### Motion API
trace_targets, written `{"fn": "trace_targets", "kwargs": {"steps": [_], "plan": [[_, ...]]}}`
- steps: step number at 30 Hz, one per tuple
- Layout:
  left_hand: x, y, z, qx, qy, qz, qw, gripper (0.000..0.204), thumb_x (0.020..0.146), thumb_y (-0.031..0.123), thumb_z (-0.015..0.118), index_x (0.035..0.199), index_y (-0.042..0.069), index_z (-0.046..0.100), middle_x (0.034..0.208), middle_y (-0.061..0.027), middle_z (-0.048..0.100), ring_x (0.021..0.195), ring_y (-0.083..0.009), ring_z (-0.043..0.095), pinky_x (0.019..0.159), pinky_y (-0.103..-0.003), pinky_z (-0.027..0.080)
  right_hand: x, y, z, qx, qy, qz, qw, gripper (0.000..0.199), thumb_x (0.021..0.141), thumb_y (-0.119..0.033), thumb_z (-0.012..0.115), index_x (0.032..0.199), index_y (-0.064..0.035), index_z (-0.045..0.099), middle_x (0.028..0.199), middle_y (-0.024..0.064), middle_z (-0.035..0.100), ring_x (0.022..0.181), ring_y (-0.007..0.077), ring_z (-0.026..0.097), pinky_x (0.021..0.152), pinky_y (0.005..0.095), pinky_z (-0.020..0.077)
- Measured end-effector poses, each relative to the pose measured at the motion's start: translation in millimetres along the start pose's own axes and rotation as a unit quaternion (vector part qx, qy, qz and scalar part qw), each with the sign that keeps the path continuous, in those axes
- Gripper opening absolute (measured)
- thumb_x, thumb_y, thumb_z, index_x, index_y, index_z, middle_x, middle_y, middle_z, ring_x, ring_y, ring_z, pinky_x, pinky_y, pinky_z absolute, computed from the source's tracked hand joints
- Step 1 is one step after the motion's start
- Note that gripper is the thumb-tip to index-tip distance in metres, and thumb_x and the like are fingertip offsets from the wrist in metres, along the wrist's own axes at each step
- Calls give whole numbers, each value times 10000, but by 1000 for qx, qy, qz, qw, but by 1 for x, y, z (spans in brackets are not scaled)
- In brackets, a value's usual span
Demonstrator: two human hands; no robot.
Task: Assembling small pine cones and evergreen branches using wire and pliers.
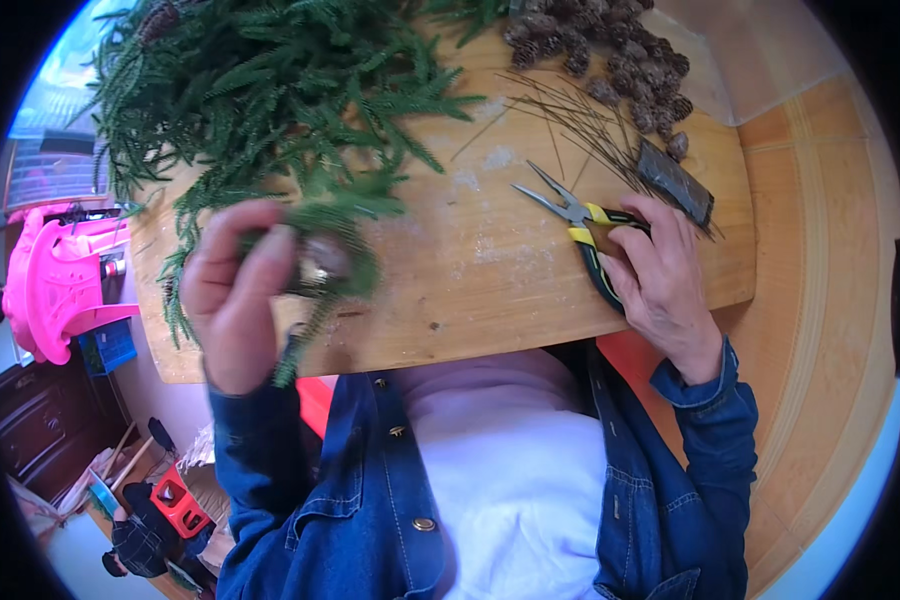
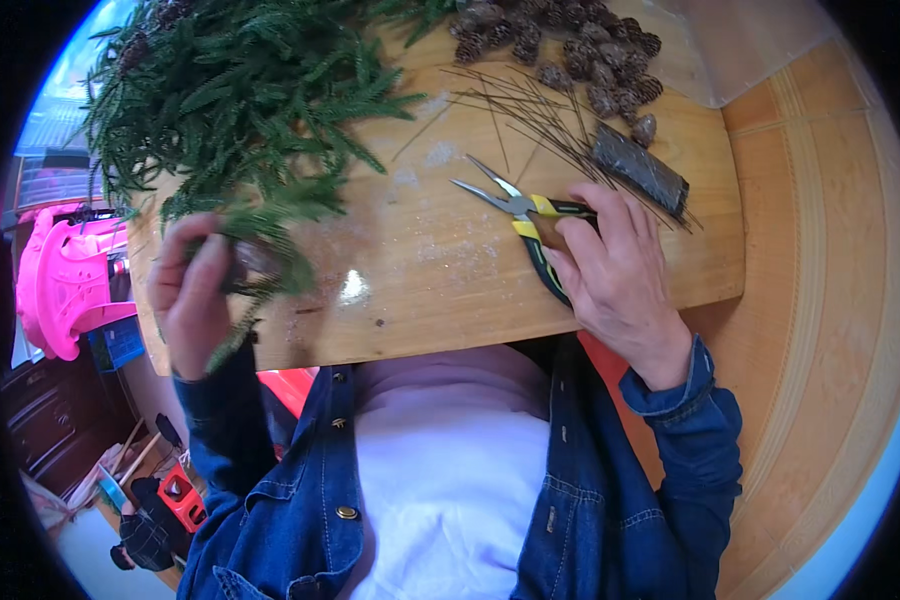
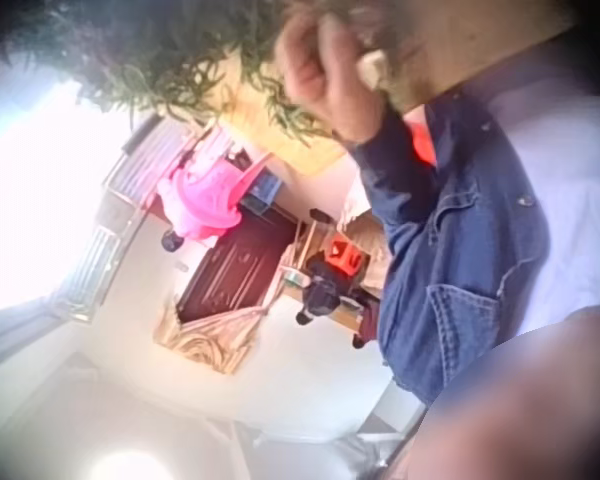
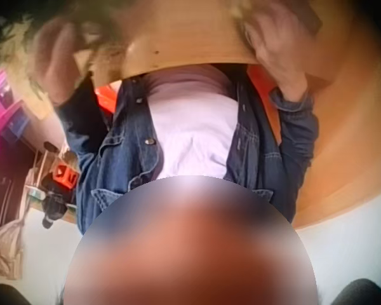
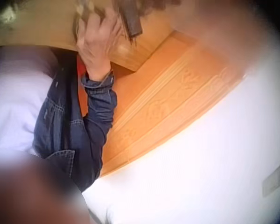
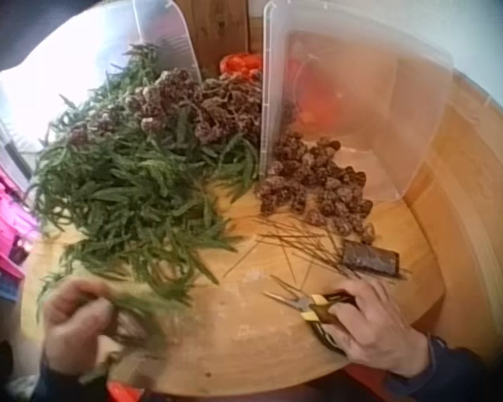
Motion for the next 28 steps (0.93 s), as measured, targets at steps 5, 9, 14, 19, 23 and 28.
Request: {"fn": "trace_targets", "kwargs": {"steps": [5,9,14,19,23,28], "plan": [[8,24,-91,-45,107,25,993,256,878,77,598,1122,3,578,952,-24,605,843,-97,564,750,-230,444,4,-11,-23,19,-10,-3,1000,251,718,-41,696,929,-6,563,1121,168,516,970,343,520,838,403,416],[14,10,-124,201,115,46,972,314,898,123,593,1182,-2,551,1093,-60,579,940,-135,558,832,-250,423,-7,-10,-36,19,-8,-6,1000,244,721,-26,689,927,-3,560,1098,165,520,960,341,525,827,403,419],[2,6,-111,474,109,92,869,359,913,143,581,1229,-18,525,1209,-83,533,1011,-154,534,896,-256,389,-30,21,-41,38,17,-1,999,218,736,-5,677,918,4,556,950,157,547,846,328,555,728,385,451],[-17,22,-91,468,159,94,864,345,903,131,581,1207,-26,538,1201,-92,542,1050,-189,532,943,-303,387,-35,62,-42,44,47,-13,998,159,783,0,649,912,13,556,790,144,546,698,305,570,604,358,460],[-32,49,-27,346,205,163,901,305,899,99,573,1178,-22,559,1179,-98,560,1056,-199,536,936,-320,403,-39,107,-51,-17,33,25,999,106,827,-21,615,918,0,563,781,144,549,676,298,574,594,355,459],[-21,44,102,434,-175,120,876,335,914,146,573,1229,31,555,1218,-143,558,1196,-223,487,1053,-347,323,-31,116,-51,-36,-9,35,999,88,858,-67,591,940,-38,577,805,153,562,706,304,588,619,374,469]]}}
Point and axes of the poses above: each hand's wrist, its own x-axis towards the middle knuckle, its own z-axis out of the palm, y = z × x, the point moved 6 cm from there along x, towards the middle knuckle
